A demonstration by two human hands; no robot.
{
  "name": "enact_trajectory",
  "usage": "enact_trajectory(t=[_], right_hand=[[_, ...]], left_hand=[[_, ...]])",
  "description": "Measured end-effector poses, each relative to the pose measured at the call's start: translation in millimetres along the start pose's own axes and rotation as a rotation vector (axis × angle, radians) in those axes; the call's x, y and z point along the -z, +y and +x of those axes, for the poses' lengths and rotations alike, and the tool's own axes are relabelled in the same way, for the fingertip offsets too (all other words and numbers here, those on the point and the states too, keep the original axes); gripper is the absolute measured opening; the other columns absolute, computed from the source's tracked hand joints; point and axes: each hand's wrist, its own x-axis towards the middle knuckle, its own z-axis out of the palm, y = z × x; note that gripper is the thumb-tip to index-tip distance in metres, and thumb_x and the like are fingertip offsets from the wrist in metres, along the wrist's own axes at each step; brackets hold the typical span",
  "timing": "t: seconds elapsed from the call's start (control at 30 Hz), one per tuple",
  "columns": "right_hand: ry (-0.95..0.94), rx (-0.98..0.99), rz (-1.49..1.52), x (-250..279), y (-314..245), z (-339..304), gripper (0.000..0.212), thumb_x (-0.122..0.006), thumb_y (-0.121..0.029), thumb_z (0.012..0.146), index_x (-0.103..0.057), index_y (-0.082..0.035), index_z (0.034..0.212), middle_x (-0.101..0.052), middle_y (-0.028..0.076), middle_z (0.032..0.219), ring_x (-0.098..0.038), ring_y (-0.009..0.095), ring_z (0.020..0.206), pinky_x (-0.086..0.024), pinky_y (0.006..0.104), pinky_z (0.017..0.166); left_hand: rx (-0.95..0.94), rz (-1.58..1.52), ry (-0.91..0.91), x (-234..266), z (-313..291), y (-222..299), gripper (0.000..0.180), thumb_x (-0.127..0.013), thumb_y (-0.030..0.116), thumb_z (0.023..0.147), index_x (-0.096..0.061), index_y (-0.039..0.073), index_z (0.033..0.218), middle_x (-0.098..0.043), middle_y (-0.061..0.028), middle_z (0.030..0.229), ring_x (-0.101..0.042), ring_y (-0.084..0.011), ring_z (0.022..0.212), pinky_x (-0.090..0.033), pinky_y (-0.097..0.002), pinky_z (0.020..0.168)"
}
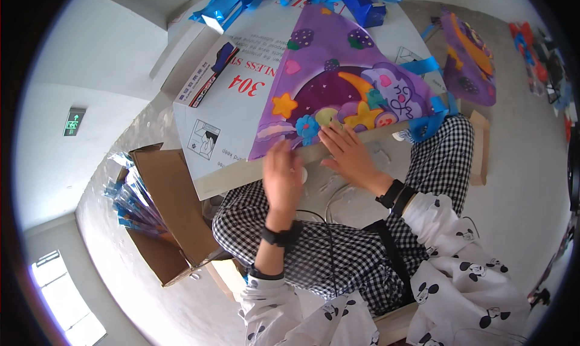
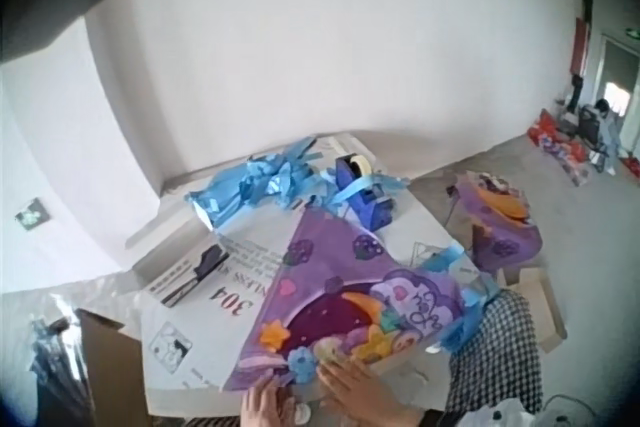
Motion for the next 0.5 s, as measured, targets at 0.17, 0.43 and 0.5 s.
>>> enact_trajectory(t=[0.17, 0.43, 0.5], right_hand=[[0.001, 0.025, 0.02, 1.0, -0.3, 2.9, 0.067, -0.064, -0.034, 0.091, -0.042, -0.001, 0.144, -0.043, 0.013, 0.15, -0.036, 0.031, 0.142, -0.026, 0.049, 0.117], [0.027, 0.068, 0.009, 3.9, -8.1, -9.9, 0.06, -0.064, -0.028, 0.092, -0.045, 0.0, 0.142, -0.043, 0.013, 0.149, -0.038, 0.029, 0.141, -0.031, 0.0479, 0.116], [0.014, 0.041, 0.053, 3.2, -7.4, -10.3, 0.059, -0.064, -0.028, 0.091, -0.047, 0.0, 0.141, -0.043, 0.014, 0.149, -0.038, 0.028, 0.141, -0.031, 0.0475, 0.116]], left_hand=[[-0.004, 0.337, -0.24, -32.0, -18.6, 14.5, 0.075, -0.067, 0.031, 0.089, -0.035, -0.004, 0.147, -0.034, -0.0205, 0.155, -0.029, -0.0349, 0.146, -0.026, -0.0482, 0.118], [-0.066, 0.341, -0.256, -32.4, -19.3, 12.0, 0.087, -0.071, 0.039, 0.085, -0.031, -0.004, 0.149, -0.03, -0.021, 0.157, -0.024, -0.0344, 0.148, -0.024, -0.0503, 0.118], [-0.083, 0.275, -0.228, -32.3, -20.1, 15.1, 0.082, -0.071, 0.03, 0.085, -0.032, -0.003, 0.149, -0.03, -0.02, 0.157, -0.025, -0.0339, 0.148, -0.025, -0.05, 0.118]])
